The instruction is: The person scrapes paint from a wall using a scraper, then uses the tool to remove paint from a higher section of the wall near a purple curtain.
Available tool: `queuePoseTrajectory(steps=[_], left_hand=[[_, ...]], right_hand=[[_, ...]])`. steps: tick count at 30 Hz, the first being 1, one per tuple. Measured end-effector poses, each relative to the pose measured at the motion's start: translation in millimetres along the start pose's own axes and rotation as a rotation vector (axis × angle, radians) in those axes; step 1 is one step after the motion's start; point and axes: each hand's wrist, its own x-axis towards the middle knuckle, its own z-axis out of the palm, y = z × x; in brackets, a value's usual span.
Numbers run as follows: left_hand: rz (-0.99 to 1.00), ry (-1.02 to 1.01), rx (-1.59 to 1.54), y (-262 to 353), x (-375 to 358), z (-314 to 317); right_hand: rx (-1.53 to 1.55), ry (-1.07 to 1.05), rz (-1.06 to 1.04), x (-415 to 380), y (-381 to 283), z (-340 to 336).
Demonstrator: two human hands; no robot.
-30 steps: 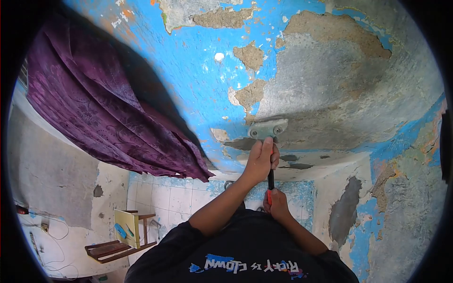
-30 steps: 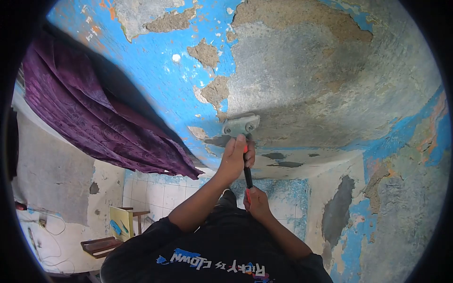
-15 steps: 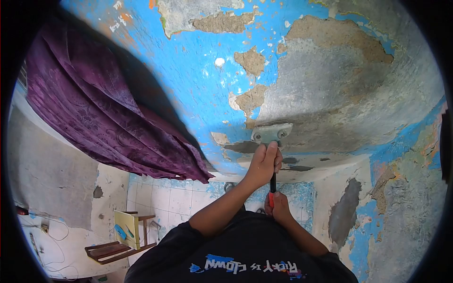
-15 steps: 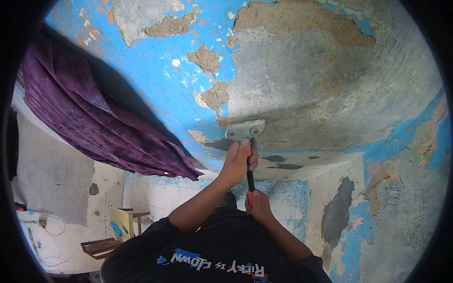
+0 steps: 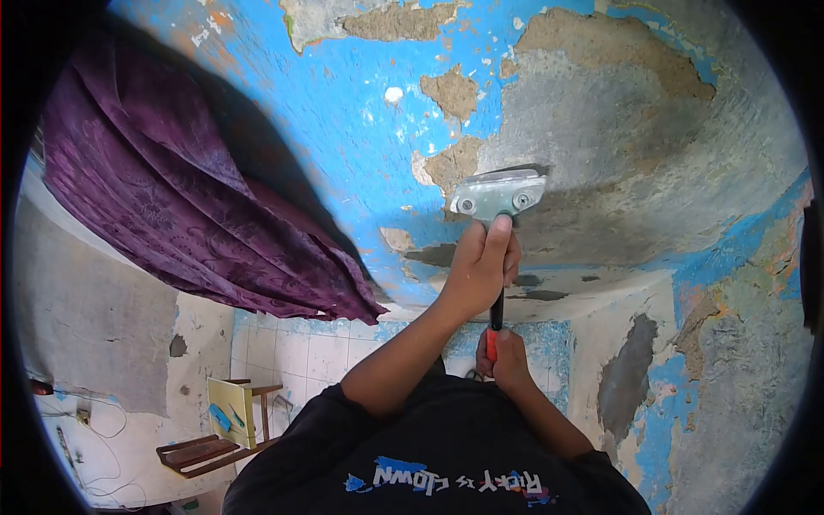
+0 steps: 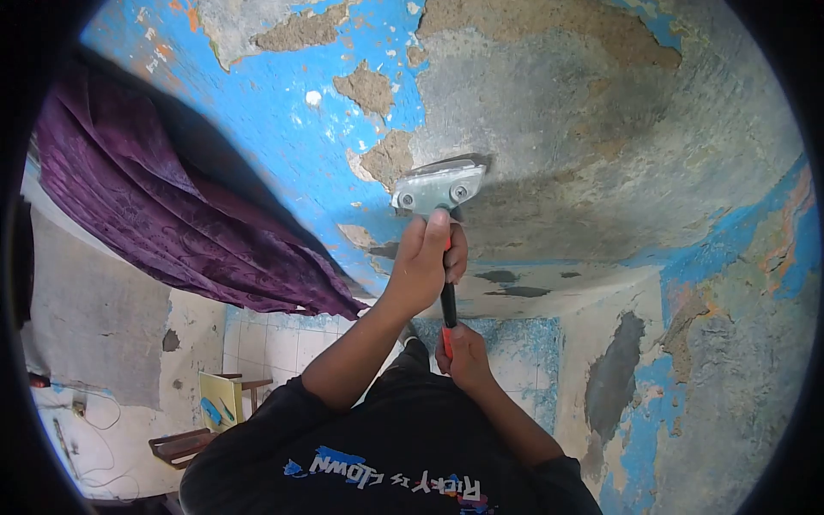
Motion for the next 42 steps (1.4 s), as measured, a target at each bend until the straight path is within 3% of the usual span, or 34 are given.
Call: queuePoseTrajectory(steps=[5,18,24,30,36,39,42], left_hand=[[-0.054,0.028,-0.12,-31,-8,0],[-0.065,-0.055,-0.095,-15,-2,-3],[-0.114,0.037,-0.118,-19,-8,0],[-0.065,0.012,0.047,6,3,6],[-0.101,0.084,-0.096,-16,-7,6],[-0.027,0.017,0.003,6,3,4],[-0.015,0.039,0.05,-1,2,1]], right_hand=[[-0.005,0.022,0.029,-11,20,-5],[-0.103,0.066,0.035,-14,1,3],[-0.045,0.074,0.053,-16,10,4],[-0.056,0.062,-0.014,-10,-5,8],[-0.032,0.094,0.069,-18,5,8],[-0.111,0.058,-0.054,-7,-9,9],[-0.066,0.038,-0.045,-6,5,7]])
